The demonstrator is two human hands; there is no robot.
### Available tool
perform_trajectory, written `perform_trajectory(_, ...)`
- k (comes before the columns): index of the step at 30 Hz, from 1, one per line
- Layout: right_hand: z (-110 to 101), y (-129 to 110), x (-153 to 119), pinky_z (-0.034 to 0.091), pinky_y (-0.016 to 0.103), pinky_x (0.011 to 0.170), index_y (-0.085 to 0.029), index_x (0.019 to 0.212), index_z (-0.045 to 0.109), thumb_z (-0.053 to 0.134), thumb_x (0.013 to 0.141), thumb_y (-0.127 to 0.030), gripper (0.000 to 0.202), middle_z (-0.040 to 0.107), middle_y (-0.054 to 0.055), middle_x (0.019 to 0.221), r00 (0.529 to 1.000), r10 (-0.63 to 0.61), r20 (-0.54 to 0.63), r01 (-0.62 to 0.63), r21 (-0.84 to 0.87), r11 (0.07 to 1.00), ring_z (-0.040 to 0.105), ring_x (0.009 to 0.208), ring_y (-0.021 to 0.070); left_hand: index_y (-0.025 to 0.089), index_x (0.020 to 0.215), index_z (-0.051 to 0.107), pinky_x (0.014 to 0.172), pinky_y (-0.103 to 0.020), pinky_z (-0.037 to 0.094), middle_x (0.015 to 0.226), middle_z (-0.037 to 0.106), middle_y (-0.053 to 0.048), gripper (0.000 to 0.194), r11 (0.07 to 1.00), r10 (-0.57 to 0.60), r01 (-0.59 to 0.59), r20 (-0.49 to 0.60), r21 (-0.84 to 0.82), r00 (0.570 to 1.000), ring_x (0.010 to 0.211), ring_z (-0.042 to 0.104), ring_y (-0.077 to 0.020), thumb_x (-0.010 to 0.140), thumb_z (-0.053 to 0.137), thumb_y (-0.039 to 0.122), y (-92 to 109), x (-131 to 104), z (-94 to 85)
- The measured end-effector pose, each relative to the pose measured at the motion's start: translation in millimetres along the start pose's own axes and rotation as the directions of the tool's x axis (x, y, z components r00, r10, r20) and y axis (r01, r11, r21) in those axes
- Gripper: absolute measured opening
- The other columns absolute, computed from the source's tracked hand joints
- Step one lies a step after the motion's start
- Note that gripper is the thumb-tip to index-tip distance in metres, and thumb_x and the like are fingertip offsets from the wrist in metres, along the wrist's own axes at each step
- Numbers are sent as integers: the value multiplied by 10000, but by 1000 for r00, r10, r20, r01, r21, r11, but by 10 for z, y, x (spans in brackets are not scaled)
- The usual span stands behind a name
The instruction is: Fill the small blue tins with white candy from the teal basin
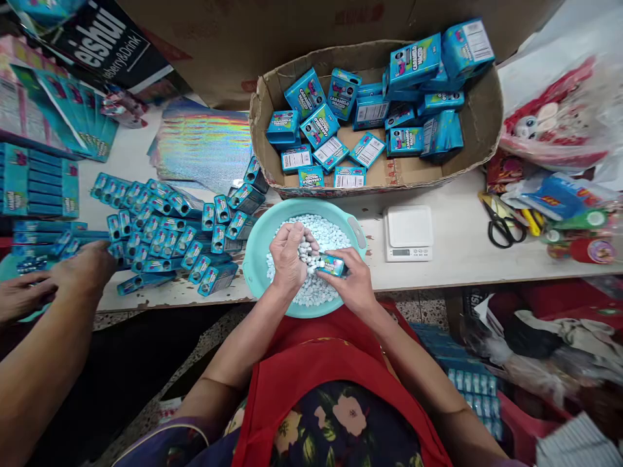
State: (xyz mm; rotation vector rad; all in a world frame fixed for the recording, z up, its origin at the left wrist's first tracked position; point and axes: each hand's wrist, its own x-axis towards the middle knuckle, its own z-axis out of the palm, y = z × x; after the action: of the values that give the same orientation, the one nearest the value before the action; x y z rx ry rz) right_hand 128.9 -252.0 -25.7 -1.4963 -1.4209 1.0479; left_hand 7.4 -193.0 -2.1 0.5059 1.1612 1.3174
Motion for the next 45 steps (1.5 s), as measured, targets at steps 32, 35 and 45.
perform_trajectory(32,173,7,-79,513,352,888,-275,1031,703,826,680,-299,372,646,25,988,993,47,-112,-34,111,993,626,952,191,174,641,489,377,-179,341,528,467,54,433,993,117,-118,25,31,993,406,453,-53,770,677,542,-39,-56,-1)
perform_trajectory(35,166,-13,-132,511,352,892,-275,1028,707,827,678,-319,372,649,27,990,988,51,-145,-32,136,990,626,960,193,174,636,492,359,-177,309,514,446,53,472,996,88,-87,42,-33,995,385,414,-48,772,642,601,61,-93,28)
perform_trajectory(45,-29,154,-69,501,354,899,-259,1012,720,830,662,-374,385,626,34,987,990,71,-123,-52,158,986,618,972,197,187,667,497,397,-182,298,537,452,40,451,985,77,-74,-16,153,997,420,396,-71,836,529,605,-27,55,-92)
